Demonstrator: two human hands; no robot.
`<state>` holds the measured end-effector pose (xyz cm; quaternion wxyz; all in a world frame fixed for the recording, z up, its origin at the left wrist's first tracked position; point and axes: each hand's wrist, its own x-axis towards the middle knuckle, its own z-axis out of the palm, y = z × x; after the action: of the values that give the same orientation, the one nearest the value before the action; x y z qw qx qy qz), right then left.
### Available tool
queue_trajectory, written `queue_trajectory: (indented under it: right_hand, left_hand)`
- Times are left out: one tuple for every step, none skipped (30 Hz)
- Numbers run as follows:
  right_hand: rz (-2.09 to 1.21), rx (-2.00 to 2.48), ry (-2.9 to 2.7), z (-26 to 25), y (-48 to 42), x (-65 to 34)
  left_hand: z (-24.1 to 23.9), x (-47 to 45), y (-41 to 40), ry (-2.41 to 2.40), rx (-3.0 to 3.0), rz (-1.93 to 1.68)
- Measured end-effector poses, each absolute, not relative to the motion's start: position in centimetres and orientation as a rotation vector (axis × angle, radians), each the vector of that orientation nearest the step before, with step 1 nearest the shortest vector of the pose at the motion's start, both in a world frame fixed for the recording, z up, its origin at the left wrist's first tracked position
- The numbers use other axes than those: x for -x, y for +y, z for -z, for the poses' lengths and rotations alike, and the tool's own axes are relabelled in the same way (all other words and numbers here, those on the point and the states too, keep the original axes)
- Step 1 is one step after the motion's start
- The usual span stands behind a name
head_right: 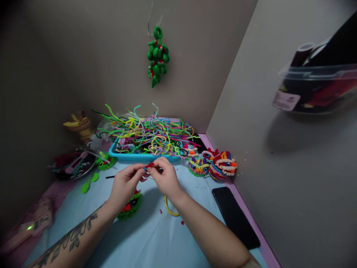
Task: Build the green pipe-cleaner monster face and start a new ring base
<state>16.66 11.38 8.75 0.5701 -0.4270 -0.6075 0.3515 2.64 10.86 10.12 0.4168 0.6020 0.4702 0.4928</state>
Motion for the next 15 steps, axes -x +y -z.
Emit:
queue_trajectory:
  right_hand:
    - [-0.814, 1.006, -1.432, -8.7, 11.4, -16.6]
    - [-0.814, 1.012, -1.431, -8.6, 11.5, -16.6]
    - [-0.829, 1.02, -1.423, -8.5, 11.5, -16.6]
    - [-0.86, 1.025, -1.411, -8.5, 11.6, -16.7]
    - [-0.9, 1.024, -1.392, -8.5, 11.7, -16.7]
    - [-0.942, 1.021, -1.371, -8.6, 11.8, -16.8]
    - [-0.977, 1.018, -1.353, -8.7, 11.8, -17.0]
    - [-0.998, 1.016, -1.347, -8.8, 11.9, -17.1]
    - [-1.005, 1.015, -1.355, -9.0, 11.9, -17.2]
    - [-1.002, 1.016, -1.372, -9.1, 11.9, -17.4]
    - [-0.997, 1.014, -1.393, -9.3, 12.0, -17.5]
    - [-0.996, 1.009, -1.412, -9.4, 12.0, -17.6]
    - [-1.004, 1.002, -1.423, -9.4, 12.0, -17.7]
    - [-1.021, 0.996, -1.42, -9.4, 12.0, -17.7]
    - [-1.04, 0.991, -1.407, -9.4, 12.1, -17.8]
  left_hand:
    - [-10.2, -2.7, 10.9, 1.172, -1.464, -1.232]
    - [-10.2, -2.8, 10.9, 1.158, -1.408, -1.221]
    - [-10.2, -2.9, 11.0, 1.137, -1.343, -1.202]
    - [-10.1, -2.9, 11.1, 1.111, -1.274, -1.18]
    - [-10.0, -3.0, 11.2, 1.085, -1.207, -1.157]
    - [-9.8, -3.0, 11.3, 1.059, -1.147, -1.136]
    - [-9.6, -3.1, 11.4, 1.037, -1.101, -1.119]
    - [-9.4, -3.1, 11.5, 1.022, -1.068, -1.106]
    - [-9.2, -3.1, 11.6, 1.01, -1.05, -1.095]
    - [-9.0, -3.1, 11.6, 1.003, -1.044, -1.087]
    - [-8.9, -3.0, 11.7, 0.996, -1.046, -1.078]
    - [-8.9, -3.0, 11.7, 0.99, -1.05, -1.069]
    - [-8.9, -3.0, 11.7, 0.985, -1.051, -1.06]
    - [-8.9, -2.9, 11.7, 0.98, -1.046, -1.051]
    - [-9.0, -2.9, 11.7, 0.973, -1.038, -1.042]
